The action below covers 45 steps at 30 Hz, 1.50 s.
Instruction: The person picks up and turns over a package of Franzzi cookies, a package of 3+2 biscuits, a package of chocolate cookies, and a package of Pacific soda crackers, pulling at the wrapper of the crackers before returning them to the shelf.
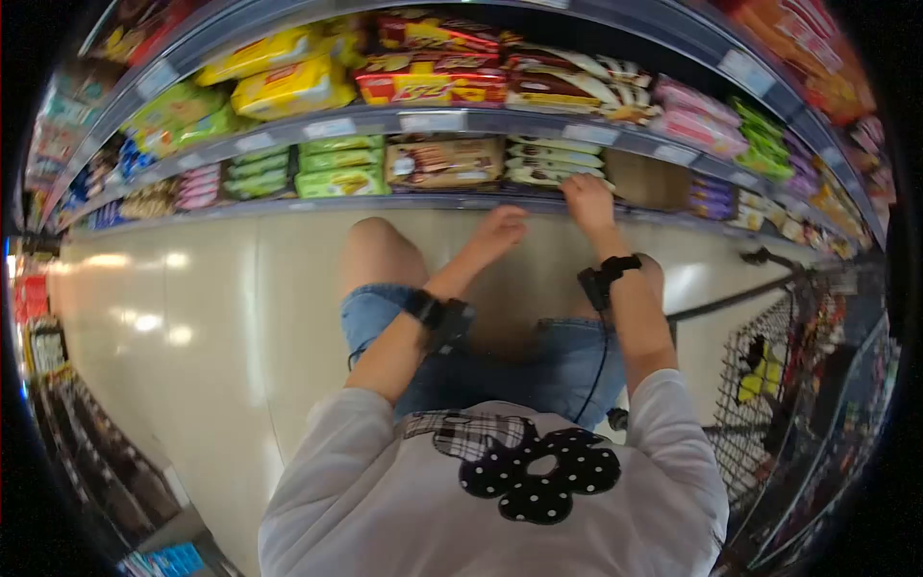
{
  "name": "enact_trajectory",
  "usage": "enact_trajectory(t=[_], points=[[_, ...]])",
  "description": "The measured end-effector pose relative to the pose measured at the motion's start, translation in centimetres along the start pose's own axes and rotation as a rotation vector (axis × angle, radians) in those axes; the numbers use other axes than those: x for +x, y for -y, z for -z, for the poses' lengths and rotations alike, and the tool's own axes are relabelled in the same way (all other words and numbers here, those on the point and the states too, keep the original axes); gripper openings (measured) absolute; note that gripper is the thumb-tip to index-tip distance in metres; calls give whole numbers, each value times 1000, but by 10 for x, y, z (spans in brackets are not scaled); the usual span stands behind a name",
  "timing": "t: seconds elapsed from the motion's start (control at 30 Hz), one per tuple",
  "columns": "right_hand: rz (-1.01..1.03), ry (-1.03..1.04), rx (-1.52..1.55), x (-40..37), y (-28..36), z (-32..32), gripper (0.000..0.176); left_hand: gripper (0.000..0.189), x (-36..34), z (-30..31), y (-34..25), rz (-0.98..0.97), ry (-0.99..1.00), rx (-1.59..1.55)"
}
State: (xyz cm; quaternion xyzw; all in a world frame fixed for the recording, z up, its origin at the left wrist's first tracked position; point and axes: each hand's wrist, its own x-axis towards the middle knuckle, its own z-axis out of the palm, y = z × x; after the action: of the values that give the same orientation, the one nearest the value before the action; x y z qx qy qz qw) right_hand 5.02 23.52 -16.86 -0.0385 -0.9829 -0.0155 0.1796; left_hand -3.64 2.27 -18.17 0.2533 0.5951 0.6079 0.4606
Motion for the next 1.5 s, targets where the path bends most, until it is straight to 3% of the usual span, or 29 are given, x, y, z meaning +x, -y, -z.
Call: enact_trajectory(t=[0.03,0.13,0.17,0.27,0.33,0.43,0.47,0.5,0.53,0.57,0.6,0.63,0.7,0.73,0.8,0.83,0.9,0.97,1.03,1.07,1.1,1.13,1.17,1.23,1.33,1.5], points=[[-8,-108,60,-2,2,10,18,41,-3,0,7,1,-33,0],[-85,-177,48,-7,8,64,15,64,0,-6,4,39,-195,114],[-93,-230,61,-9,13,80,14,64,-3,-13,-11,28,-161,107],[-58,-307,108,-17,28,109,14,72,-18,-29,-62,-54,-207,-184],[-15,-342,149,-19,36,133,15,67,-21,-32,-82,-226,-110,-345],[44,-354,228,-6,63,170,15,51,-32,-23,-105,-288,19,-240],[34,-347,239,-4,65,185,16,31,-31,-20,-104,-412,-95,-78],[16,-370,226,1,64,197,22,31,-38,-22,-115,-397,-128,-64],[-1,-391,215,5,62,206,28,26,-47,-29,-138,-301,-200,-240],[-169,-463,364,6,66,213,38,22,-52,-33,-152,-215,-272,-413],[-339,-529,508,6,69,215,48,25,-52,-34,-154,-308,-299,-481],[-471,-586,920,6,70,210,60,25,-54,-34,-159,-316,-322,-466],[-562,-497,1542,6,78,215,59,28,-58,-34,-170,-284,-240,-694],[-557,-494,1551,4,81,211,59,28,-60,-34,-172,-287,-248,-689],[-506,-343,1925,0,85,202,52,37,-61,-35,-175,-350,-304,-545],[-507,-340,1926,-1,87,201,52,37,-63,-35,-177,-350,-307,-546],[-761,-388,1688,-1,92,201,47,37,-67,-35,-179,-392,-299,-544],[-814,-415,1710,-2,94,200,44,36,-69,-32,-175,-389,-251,-571],[-482,-640,1262,-11,85,186,43,39,-71,-32,-179,-389,-210,-597],[-291,-621,1352,-13,80,186,36,49,-74,-35,-187,-384,-158,-696],[-288,-615,1363,-11,78,189,36,61,-75,-36,-191,-379,-106,-795],[-216,-656,1054,-9,75,193,30,81,-73,-27,-179,-399,76,-839],[-146,-684,747,-8,74,195,25,81,-73,-27,-178,-396,63,-837],[-201,-705,746,-10,75,195,20,84,-72,-33,-178,-506,86,-798],[-231,-799,673,-9,78,194,20,83,-77,-37,-184,-499,36,-799],[-385,-749,787,-8,84,190,57,82,-79,-33,-184,-581,28,-756]])
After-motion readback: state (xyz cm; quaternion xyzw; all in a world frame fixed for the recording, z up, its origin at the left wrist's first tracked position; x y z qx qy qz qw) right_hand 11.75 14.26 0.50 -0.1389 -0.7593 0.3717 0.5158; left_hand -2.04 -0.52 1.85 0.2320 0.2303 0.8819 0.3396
